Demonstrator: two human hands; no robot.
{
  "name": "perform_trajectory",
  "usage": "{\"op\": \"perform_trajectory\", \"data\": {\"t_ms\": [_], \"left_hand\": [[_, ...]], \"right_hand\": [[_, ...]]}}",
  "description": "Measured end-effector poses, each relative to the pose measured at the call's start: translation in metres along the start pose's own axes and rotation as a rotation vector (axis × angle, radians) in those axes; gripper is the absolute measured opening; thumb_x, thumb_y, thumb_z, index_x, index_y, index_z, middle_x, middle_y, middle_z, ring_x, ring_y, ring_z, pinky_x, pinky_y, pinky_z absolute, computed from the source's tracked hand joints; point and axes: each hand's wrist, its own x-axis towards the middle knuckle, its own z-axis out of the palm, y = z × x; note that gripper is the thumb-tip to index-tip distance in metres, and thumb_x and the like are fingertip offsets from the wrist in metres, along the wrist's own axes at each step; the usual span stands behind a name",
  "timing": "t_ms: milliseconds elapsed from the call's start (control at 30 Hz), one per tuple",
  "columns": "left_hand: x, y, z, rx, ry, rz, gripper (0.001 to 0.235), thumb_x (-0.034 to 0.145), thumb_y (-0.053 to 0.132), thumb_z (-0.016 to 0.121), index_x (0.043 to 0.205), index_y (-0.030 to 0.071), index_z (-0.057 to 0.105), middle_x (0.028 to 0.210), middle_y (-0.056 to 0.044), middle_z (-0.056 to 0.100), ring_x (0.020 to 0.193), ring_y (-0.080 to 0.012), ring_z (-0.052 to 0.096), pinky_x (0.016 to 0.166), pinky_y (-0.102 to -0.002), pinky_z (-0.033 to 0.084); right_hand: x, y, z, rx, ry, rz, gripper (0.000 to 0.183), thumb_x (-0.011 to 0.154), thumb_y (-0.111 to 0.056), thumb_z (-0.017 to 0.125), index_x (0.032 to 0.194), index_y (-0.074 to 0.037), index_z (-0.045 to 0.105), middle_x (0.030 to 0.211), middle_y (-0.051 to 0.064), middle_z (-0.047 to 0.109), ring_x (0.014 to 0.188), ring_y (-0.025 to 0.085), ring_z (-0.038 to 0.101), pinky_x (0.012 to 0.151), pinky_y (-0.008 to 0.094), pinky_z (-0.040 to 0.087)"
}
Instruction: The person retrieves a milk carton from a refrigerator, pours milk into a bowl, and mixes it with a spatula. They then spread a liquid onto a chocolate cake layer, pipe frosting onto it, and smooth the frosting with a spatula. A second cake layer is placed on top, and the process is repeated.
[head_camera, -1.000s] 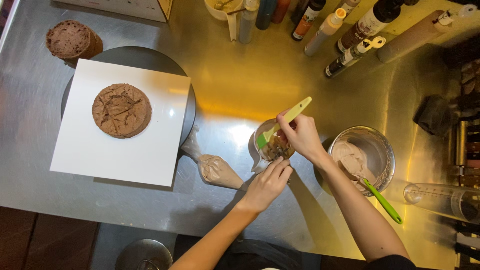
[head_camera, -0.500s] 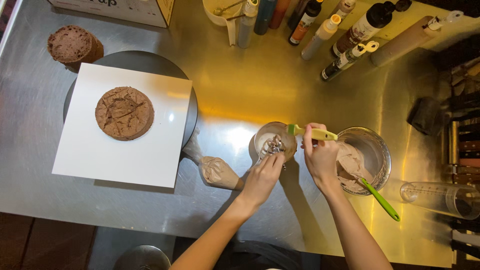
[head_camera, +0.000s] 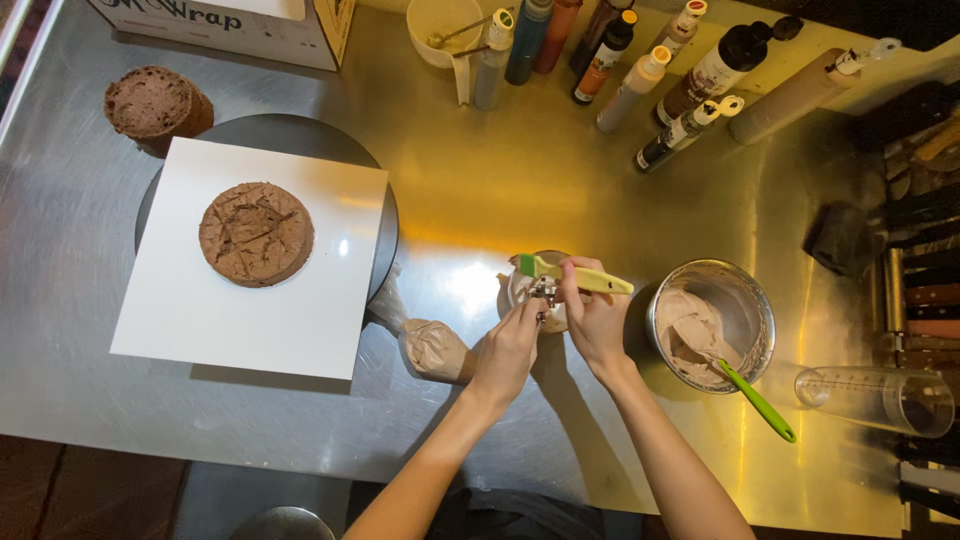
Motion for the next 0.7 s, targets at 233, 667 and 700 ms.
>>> {"op": "perform_trajectory", "data": {"t_ms": [233,667,700], "left_hand": [[0.016,-0.016,-0.015,-0.014,-0.043,-0.254,0.019,0.103,0.012,0.061,0.117,0.002,0.056,0.099,-0.019,0.072,0.085,-0.0309,0.075,0.068,-0.037,0.062],[-0.003,-0.02,0.046,-0.219,0.358,-0.48,0.04,0.104,0.026,0.061,0.133,-0.002,0.06,0.127,-0.02,0.066,0.12,-0.0331,0.061,0.104,-0.042,0.046],[-0.006,-0.018,0.057,-0.177,0.397,-0.48,0.046,0.105,0.026,0.058,0.141,-0.002,0.057,0.136,-0.022,0.062,0.127,-0.035,0.055,0.109,-0.045,0.04]], "right_hand": [[-0.002,0.003,-0.047,-0.06,0.172,0.17,0.02,0.108,-0.014,0.057,0.105,0.003,0.066,0.078,0.009,0.069,0.063,0.013,0.067,0.057,0.027,0.056],[-0.028,0.056,-0.014,-0.346,0.018,0.063,0.019,0.101,-0.016,0.063,0.098,0.002,0.071,0.081,0.025,0.07,0.071,0.04,0.069,0.064,0.045,0.054],[-0.027,0.057,-0.012,-0.335,0.03,0.045,0.019,0.101,-0.016,0.063,0.098,0.002,0.07,0.081,0.025,0.07,0.071,0.041,0.069,0.064,0.046,0.054]]}}
